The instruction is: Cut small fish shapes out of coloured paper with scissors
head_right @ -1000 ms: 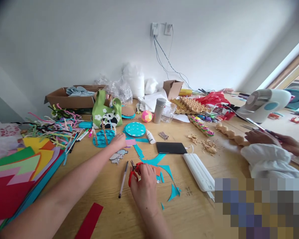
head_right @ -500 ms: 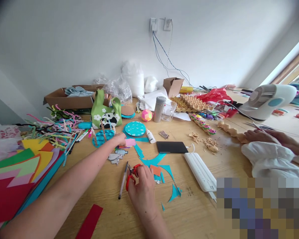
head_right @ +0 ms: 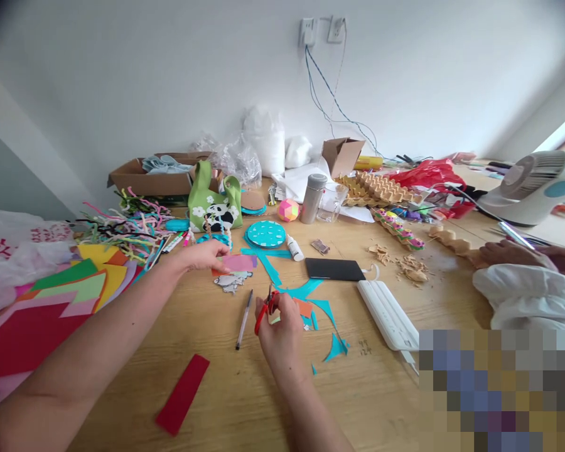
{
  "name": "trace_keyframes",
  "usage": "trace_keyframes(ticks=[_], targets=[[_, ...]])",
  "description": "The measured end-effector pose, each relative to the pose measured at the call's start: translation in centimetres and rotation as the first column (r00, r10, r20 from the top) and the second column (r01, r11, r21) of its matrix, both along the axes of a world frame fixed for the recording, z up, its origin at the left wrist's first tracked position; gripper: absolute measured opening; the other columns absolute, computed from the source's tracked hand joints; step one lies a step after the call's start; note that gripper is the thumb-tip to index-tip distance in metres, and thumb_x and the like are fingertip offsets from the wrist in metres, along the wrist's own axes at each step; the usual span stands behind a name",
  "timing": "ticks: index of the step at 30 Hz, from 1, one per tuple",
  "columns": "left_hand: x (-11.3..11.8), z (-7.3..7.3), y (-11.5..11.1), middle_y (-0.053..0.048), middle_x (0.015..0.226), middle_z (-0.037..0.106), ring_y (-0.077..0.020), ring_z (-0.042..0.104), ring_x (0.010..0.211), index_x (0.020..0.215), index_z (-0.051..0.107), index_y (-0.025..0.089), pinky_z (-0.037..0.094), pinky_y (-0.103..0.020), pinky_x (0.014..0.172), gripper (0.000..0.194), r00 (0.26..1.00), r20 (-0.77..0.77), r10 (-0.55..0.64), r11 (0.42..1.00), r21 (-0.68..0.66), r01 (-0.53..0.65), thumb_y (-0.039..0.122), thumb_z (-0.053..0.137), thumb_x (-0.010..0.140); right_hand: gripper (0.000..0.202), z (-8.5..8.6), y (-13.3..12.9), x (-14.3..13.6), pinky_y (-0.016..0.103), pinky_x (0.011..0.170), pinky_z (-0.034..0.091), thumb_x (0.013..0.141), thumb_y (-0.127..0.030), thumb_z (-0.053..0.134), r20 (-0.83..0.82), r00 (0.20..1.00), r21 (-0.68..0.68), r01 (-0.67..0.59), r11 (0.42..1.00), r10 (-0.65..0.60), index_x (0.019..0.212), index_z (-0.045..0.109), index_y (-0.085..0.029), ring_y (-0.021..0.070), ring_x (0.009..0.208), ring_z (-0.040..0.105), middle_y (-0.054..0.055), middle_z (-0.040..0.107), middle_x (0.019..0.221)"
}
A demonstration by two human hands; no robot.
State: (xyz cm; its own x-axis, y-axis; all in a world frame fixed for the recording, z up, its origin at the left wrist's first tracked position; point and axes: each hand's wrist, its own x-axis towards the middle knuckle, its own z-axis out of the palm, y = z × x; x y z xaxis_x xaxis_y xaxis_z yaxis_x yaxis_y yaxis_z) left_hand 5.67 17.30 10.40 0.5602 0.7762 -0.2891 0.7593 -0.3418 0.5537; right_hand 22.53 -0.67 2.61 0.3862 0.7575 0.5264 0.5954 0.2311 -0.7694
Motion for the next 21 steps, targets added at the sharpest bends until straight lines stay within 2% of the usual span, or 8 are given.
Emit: trace_keyframes(ticks=[4, 8, 11, 12, 14, 15, 18, 21], targets=[[-3.8, -2.1, -2.4, 0.006, 0.059, 0.046, -0.0124, 0.041, 0.058, 0.062, 0.052, 0.018, 0.026, -0.023, 0.052, 0.021, 0.999, -0.043, 0.011, 0.997, -0.073, -0.014, 0.028, 0.067, 0.051, 0.025, -0.4, 0.1, -0.1, 0.028, 0.060, 0.039, 0.086, -0.034, 0.058, -0.013, 0.999, -0.017, -0.041, 0.999, 0.040, 0.068, 0.046, -0.022, 0.0158, 0.061, 0.049, -0.001, 0.054, 0.065], [-7.7, -4.4, -6.2, 0.004, 0.064, 0.055, -0.0150, 0.050, 0.062, 0.067, 0.058, 0.018, 0.031, -0.024, 0.053, 0.020, 0.997, -0.076, -0.034, 0.984, -0.177, 0.020, 0.029, 0.066, 0.053, 0.026, -0.6, 0.1, -0.1, 0.029, 0.061, 0.039, 0.085, -0.034, 0.059, -0.005, 1.000, 0.000, -0.024, 1.000, 0.024, 0.067, 0.045, -0.022, 0.0161, 0.062, 0.049, 0.000, 0.055, 0.065], [-9.9, -4.3, -9.0, 0.000, 0.077, 0.065, -0.0205, 0.060, 0.074, 0.079, 0.066, 0.019, 0.040, -0.026, 0.060, 0.024, 0.967, -0.244, -0.081, 0.981, -0.189, 0.034, 0.034, 0.066, 0.060, 0.026, -0.4, 0.1, -0.1, 0.028, 0.060, 0.038, 0.085, -0.034, 0.060, 0.004, 1.000, 0.003, -0.019, 1.000, 0.019, 0.066, 0.046, -0.022, 0.0158, 0.061, 0.049, 0.000, 0.055, 0.065], [-10.2, -3.8, -9.6, -0.003, 0.086, 0.068, -0.0234, 0.062, 0.084, 0.084, 0.068, 0.020, 0.043, -0.027, 0.067, 0.028, 0.949, -0.311, -0.044, 0.996, -0.083, 0.019, 0.037, 0.067, 0.061, 0.026, -0.4, 0.1, -0.1, 0.028, 0.059, 0.038, 0.085, -0.034, 0.060, 0.006, 1.000, 0.008, -0.019, 1.000, 0.018, 0.066, 0.046, -0.022, 0.0156, 0.061, 0.049, 0.000, 0.055, 0.064], [-9.4, -2.8, -9.7, -0.010, 0.109, 0.066, -0.0295, 0.057, 0.109, 0.100, 0.069, 0.019, 0.044, -0.032, 0.085, 0.043, 0.937, -0.346, 0.043, 0.982, 0.187, 0.024, 0.043, 0.068, 0.065, 0.027, -0.3, 0.1, -0.1, 0.027, 0.058, 0.038, 0.085, -0.033, 0.060, 0.008, 1.000, 0.016, -0.024, 1.000, 0.024, 0.065, 0.046, -0.021, 0.0151, 0.059, 0.048, -0.001, 0.054, 0.063], [-8.3, -2.3, -9.3, -0.011, 0.114, 0.065, -0.0296, 0.055, 0.113, 0.106, 0.068, 0.019, 0.043, -0.034, 0.091, 0.044, 0.950, -0.310, 0.043, 0.969, 0.245, 0.036, 0.045, 0.064, 0.071, 0.027, -0.3, 0.1, -0.1, 0.027, 0.057, 0.037, 0.085, -0.033, 0.060, 0.010, 1.000, 0.020, -0.027, 0.999, 0.027, 0.065, 0.046, -0.021, 0.0148, 0.059, 0.048, -0.002, 0.053, 0.062], [-3.2, -2.0, -6.2, -0.006, 0.111, 0.069, -0.0235, 0.063, 0.101, 0.106, 0.068, 0.022, 0.046, -0.029, 0.084, 0.032, 0.977, -0.207, -0.038, 0.973, 0.215, 0.084, 0.041, 0.056, 0.084, 0.025, -0.5, 0.2, -0.1, 0.027, 0.057, 0.037, 0.086, -0.031, 0.059, 0.026, 0.999, 0.037, -0.037, 0.999, 0.036, 0.066, 0.046, -0.021, 0.0147, 0.059, 0.047, -0.002, 0.052, 0.063], [2.2, -3.2, -2.1, -0.008, 0.119, 0.065, -0.0231, 0.059, 0.111, 0.114, 0.064, 0.020, 0.045, -0.028, 0.088, 0.032, 0.969, -0.244, 0.036, 0.961, 0.273, 0.033, 0.032, 0.058, 0.086, 0.024, -0.7, 0.2, 0.0, 0.027, 0.058, 0.037, 0.086, -0.027, 0.059, 0.057, 0.998, 0.053, -0.033, 0.998, 0.030, 0.068, 0.045, -0.021, 0.0148, 0.060, 0.047, -0.002, 0.052, 0.064]])
